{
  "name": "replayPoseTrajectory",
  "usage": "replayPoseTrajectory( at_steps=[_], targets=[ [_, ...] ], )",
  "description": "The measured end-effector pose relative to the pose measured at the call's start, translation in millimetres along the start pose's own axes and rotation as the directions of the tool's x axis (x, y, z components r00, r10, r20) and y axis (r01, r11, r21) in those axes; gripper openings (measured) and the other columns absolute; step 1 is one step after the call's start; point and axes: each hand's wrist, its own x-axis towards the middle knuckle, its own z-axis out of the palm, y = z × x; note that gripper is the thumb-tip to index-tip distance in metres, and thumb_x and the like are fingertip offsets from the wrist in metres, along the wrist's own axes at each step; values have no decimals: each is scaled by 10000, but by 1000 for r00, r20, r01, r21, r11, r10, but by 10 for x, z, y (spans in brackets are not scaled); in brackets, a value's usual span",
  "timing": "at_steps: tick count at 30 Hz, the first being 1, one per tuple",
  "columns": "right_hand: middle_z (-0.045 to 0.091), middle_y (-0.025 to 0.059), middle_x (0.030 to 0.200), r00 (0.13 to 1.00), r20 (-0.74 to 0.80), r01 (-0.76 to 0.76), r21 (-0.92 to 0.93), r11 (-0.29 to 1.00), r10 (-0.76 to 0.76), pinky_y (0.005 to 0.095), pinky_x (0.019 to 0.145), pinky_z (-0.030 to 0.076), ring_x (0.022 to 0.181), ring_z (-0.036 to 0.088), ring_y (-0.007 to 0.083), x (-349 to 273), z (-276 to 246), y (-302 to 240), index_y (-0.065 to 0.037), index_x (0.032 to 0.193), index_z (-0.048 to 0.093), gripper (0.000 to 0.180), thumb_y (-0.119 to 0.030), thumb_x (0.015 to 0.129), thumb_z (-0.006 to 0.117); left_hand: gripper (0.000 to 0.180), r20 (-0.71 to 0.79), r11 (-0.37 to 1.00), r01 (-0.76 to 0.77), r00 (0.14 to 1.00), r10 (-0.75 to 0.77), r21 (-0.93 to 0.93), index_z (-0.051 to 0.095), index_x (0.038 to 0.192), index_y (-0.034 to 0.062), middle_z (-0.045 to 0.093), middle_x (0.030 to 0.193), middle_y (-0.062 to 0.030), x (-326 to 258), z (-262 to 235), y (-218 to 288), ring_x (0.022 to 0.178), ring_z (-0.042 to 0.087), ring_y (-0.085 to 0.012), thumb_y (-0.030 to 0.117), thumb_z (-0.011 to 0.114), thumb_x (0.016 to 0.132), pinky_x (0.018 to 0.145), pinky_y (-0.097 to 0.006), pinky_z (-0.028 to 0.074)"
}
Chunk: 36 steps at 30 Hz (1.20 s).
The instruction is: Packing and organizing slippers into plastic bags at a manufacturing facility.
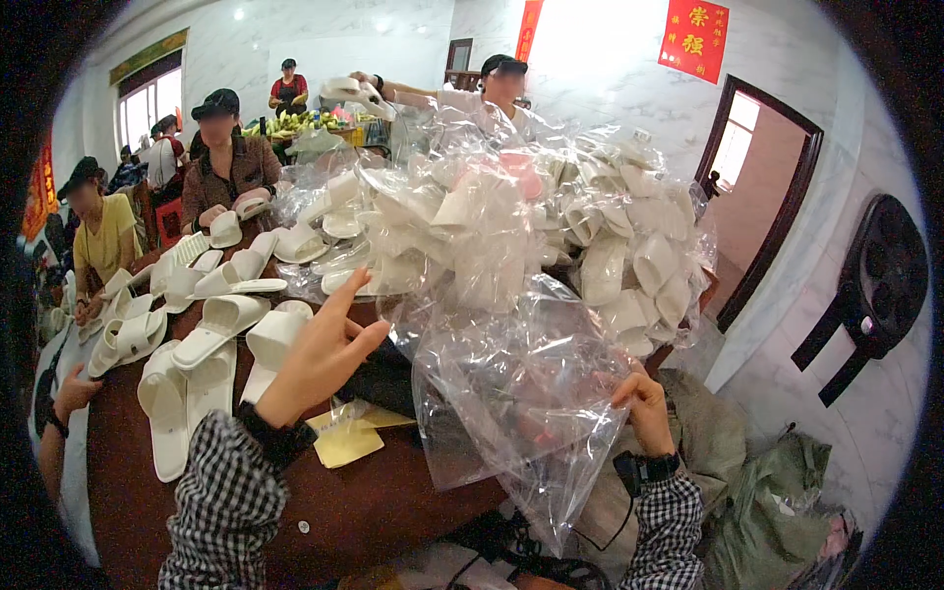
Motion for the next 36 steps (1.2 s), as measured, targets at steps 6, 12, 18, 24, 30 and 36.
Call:
replayPoseTrajectory(
  at_steps=[6, 12, 18, 24, 30, 36],
  targets=[
    [657, 86, 1098, 995, -67, 72, 42, 997, -69, 240, 788, 462, 797, 585, 115, 2, 22, 81, -27, 687, 590, 181, 107, 766, 497, 266, 557, 673, 462, 826, -89, -577, 579, 1165, 13, 658, 915, -39, 508, 136, -224, 690, 596, -84, 184, 574, 961, 649, -206, 493],
    [625, 120, 1236, 993, -114, 6, 27, 1000, -3, 272, 863, 471, 917, 597, 130, 27, -399, 548, -6, 755, 626, 147, 93, 770, 519, 242, 345, 542, 362, 929, -137, -759, 561, 1131, 19, 622, 1035, -62, 682, 112, -532, 927, 602, -141, 178, 582, 950, 862, -263, 489],
    [601, 157, 1280, 949, -314, -17, -131, 991, -25, 321, 983, 427, 1158, 564, 219, -176, -380, 626, 32, 947, 696, 268, 37, 779, 488, 866, 15, 925, -377, 926, 377, 38, 283, 1491, 83, 148, 1544, -241, 389, 422, -175, 1462, 105, -395, 87, 663, 712, 1183, -441, 158],
    [525, 149, 1376, 990, -117, -90, -65, 994, 82, 329, 1010, 402, 1174, 546, 216, -467, -444, 297, 42, 1037, 683, 280, -68, 851, 505, 981, 434, 671, -679, 723, 538, 298, 244, 1522, 280, 131, 1589, -138, -78, 673, 394, 1467, 99, -386, 202, 764, 694, 1160, -619, 60],
    [520, 106, 1336, 975, -114, -164, 204, 965, 190, 278, 851, 499, 1041, 598, 195, -541, -280, 123, -7, 1166, 590, 331, -254, 980, 471, 66, 402, 510, -844, 530, 747, 164, 662, 840, 126, 650, 984, -31, -207, 1222, 279, 1274, 477, -217, 153, 629, 789, 1185, -568, 191],
    [611, 48, 1059, 954, -251, -162, 20, 987, 162, 248, 815, 483, 956, 585, 113, -182, -261, 282, -11, 1120, 566, 277, -7, 848, 619, 92, 424, 498, -864, 479, 769, 74, 583, 827, 69, 614, 918, -74, -435, 1327, 597, 1049, 608, -236, 157, 595, 802, 1092, -451, 377]
  ],
)
